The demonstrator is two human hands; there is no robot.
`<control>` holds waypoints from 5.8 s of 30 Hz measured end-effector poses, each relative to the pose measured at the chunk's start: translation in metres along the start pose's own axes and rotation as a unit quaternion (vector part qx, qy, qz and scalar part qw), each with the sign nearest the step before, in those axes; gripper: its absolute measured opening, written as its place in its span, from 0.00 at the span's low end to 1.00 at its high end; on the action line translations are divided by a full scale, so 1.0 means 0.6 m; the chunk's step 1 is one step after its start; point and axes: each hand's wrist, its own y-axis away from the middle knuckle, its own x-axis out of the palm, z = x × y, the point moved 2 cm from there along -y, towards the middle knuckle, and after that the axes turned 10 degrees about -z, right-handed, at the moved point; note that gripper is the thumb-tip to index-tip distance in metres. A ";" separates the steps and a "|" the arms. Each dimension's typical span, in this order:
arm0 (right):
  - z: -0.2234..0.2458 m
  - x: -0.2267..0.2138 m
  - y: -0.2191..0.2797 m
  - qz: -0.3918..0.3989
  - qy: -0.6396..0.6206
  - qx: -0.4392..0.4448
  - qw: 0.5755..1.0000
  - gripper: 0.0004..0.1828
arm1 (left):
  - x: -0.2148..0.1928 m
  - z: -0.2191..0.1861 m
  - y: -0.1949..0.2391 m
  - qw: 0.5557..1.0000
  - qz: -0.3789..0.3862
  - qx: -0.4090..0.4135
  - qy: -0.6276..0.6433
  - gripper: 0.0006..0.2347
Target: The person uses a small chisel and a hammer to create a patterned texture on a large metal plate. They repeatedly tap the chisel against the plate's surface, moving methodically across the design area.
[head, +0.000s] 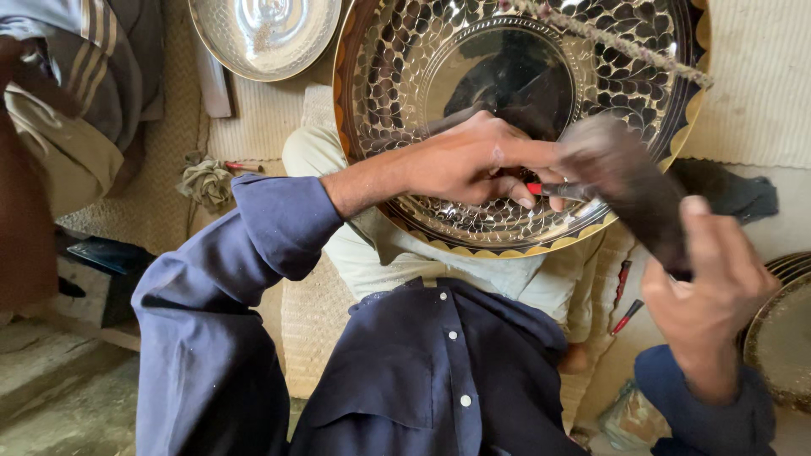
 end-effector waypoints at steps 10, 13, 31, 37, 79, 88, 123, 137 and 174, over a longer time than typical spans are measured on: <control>-0.018 0.024 0.040 0.008 -0.144 0.092 0.985 0.48 | 0.012 0.004 0.009 0.991 -0.122 -0.058 0.006 0.18; -0.029 0.076 0.083 -0.110 -0.311 0.140 0.934 0.51 | 0.009 -0.008 0.051 0.947 -0.279 -0.158 0.037 0.17; -0.040 0.061 0.077 -0.074 -0.349 0.309 0.881 0.29 | 0.088 -0.030 0.090 0.854 -0.446 -0.249 -0.102 0.18; -0.043 0.003 -0.020 -0.071 -0.337 0.206 0.916 0.41 | 0.084 -0.026 0.085 0.879 -0.406 -0.233 -0.092 0.16; 0.024 0.000 -0.212 0.188 -0.051 -0.105 0.975 0.45 | 0.084 -0.011 0.112 0.871 -0.411 -0.250 -0.098 0.14; 0.054 0.004 -0.243 0.216 -0.023 -0.124 0.968 0.47 | 0.079 -0.017 0.105 0.867 -0.412 -0.256 -0.114 0.16; 0.045 0.012 -0.216 0.207 -0.124 -0.081 0.967 0.46 | 0.071 -0.036 0.098 0.885 -0.401 -0.229 -0.059 0.14; -0.055 0.126 0.060 -0.167 -0.297 0.160 0.927 0.38 | 0.086 -0.028 0.116 0.839 -0.499 -0.217 0.016 0.18; 0.020 -0.013 -0.164 0.173 0.023 -0.119 0.978 0.33 | 0.084 -0.015 0.093 0.901 -0.374 -0.200 -0.088 0.18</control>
